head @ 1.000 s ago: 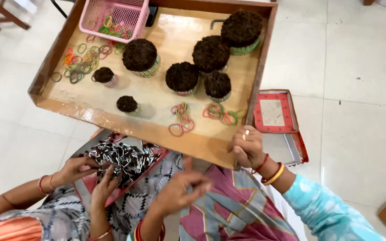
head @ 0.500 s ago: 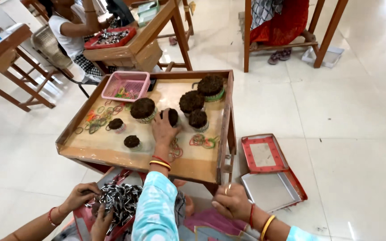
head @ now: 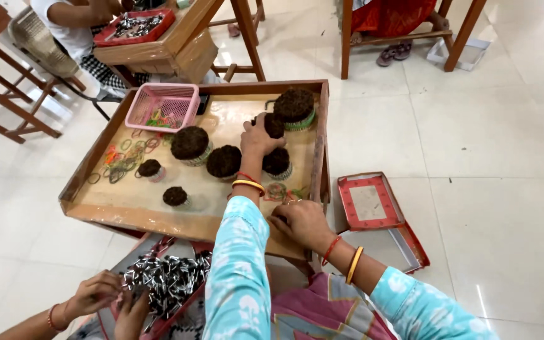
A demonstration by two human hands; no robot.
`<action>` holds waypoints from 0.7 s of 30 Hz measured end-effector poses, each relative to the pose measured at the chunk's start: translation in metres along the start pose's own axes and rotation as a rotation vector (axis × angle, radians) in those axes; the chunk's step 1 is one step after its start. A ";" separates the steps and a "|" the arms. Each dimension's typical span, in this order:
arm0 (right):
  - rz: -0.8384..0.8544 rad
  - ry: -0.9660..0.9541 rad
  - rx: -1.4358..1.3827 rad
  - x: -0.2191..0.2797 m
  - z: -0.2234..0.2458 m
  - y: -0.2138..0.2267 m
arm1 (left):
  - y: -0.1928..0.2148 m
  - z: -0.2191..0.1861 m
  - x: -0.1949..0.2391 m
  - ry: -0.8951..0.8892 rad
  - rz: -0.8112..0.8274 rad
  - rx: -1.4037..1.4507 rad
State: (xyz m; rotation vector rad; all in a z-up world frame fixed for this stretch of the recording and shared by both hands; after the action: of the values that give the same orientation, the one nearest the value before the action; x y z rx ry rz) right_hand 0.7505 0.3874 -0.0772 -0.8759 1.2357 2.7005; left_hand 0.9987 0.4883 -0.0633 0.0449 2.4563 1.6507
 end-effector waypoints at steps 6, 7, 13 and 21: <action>-0.014 0.015 -0.045 -0.002 -0.002 -0.003 | -0.004 0.063 -0.022 0.003 0.036 0.856; -0.013 -0.008 -0.060 -0.001 -0.001 -0.003 | 0.002 0.067 -0.016 0.017 0.097 1.151; -0.014 -0.071 -0.101 -0.001 0.001 -0.001 | 0.038 0.055 -0.002 0.137 -0.007 1.146; -0.023 -0.039 -0.113 0.001 0.001 0.001 | 0.012 0.051 0.002 -0.033 -0.137 -0.088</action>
State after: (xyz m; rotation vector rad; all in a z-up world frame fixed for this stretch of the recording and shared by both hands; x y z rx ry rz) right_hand 0.7489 0.3868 -0.0766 -0.8385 1.0687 2.7782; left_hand 1.0041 0.5396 -0.0713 -0.1049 2.3040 1.6819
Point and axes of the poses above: each hand's wrist, its own x-axis away from the middle knuckle, its own y-axis out of the back of the hand, z = x × y, the point moved 2 cm from there along -x, towards the middle knuckle, and after that the axes turned 2 degrees about -z, right-handed, at the moved point
